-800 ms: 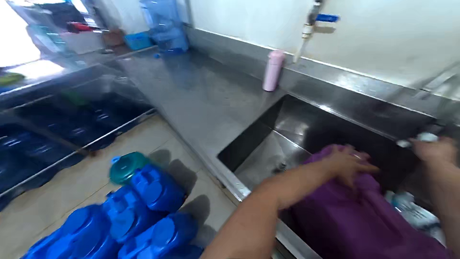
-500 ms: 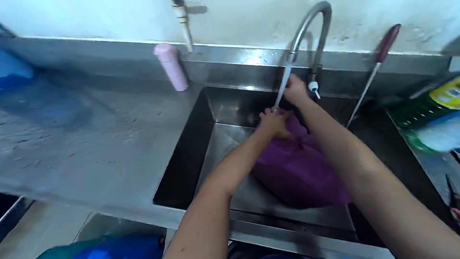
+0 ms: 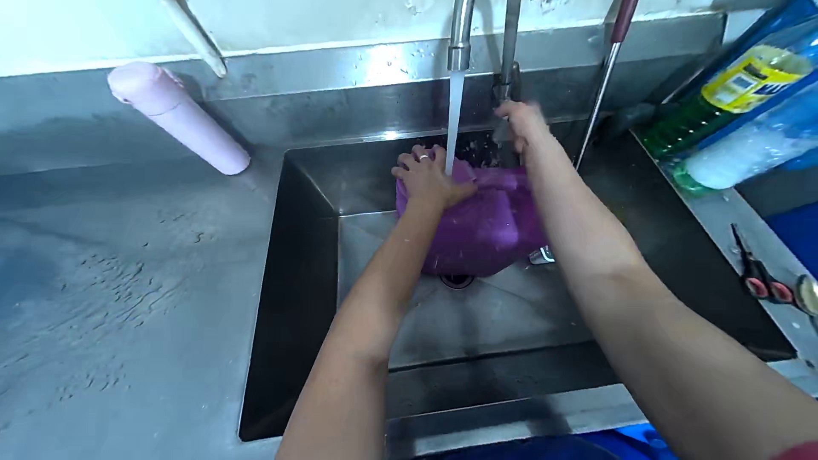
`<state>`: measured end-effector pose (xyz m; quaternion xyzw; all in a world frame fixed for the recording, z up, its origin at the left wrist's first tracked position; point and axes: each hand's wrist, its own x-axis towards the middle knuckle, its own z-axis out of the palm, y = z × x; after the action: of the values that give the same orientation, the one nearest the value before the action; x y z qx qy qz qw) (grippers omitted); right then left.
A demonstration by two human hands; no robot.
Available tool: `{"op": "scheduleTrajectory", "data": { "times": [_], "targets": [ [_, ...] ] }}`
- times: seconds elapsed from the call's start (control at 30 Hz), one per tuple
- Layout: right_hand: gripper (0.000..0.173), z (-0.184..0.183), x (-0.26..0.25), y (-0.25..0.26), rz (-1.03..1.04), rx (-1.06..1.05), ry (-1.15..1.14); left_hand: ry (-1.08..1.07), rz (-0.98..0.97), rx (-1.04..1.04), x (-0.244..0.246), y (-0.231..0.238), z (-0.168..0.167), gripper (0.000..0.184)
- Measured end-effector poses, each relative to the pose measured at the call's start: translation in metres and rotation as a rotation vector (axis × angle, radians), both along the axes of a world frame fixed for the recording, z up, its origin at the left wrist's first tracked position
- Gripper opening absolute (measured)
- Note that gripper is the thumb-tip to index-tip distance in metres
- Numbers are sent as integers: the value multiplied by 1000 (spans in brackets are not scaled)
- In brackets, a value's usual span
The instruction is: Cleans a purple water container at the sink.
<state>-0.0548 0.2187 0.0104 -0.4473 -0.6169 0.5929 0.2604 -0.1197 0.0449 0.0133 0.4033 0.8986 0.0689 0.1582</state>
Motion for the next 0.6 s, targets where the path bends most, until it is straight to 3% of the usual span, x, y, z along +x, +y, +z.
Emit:
{"op": "scheduleTrajectory", "data": {
  "times": [0.03,0.1,0.13,0.2,0.27,0.33,0.37,0.43,0.5,0.6],
  "targets": [
    [48,-9,-2,6,-13,-74,22,-6,22,-19,4,0,4,106],
    [35,-10,24,7,237,-19,-52,-6,18,-74,15,-3,7,106],
    [35,-6,45,1,453,169,-188,-7,-10,-102,22,-7,10,108],
    [50,-14,90,-14,818,670,-436,39,-177,-153,33,-22,9,117],
    [35,-55,117,-10,877,1151,-451,40,-434,-126,40,-36,-5,127],
    [29,-76,115,9,822,1364,-352,30,-609,-103,33,-41,-11,124],
    [30,-82,110,13,804,1388,-366,23,-637,-70,28,-45,-16,120],
    [34,-56,91,-5,864,1188,-564,24,-572,22,19,-52,-25,109],
    [38,-40,88,-38,817,989,-779,31,-360,15,22,-50,-21,104],
    [51,-33,106,-97,707,765,-794,28,3,-79,26,-38,-3,103]
  ]
}}
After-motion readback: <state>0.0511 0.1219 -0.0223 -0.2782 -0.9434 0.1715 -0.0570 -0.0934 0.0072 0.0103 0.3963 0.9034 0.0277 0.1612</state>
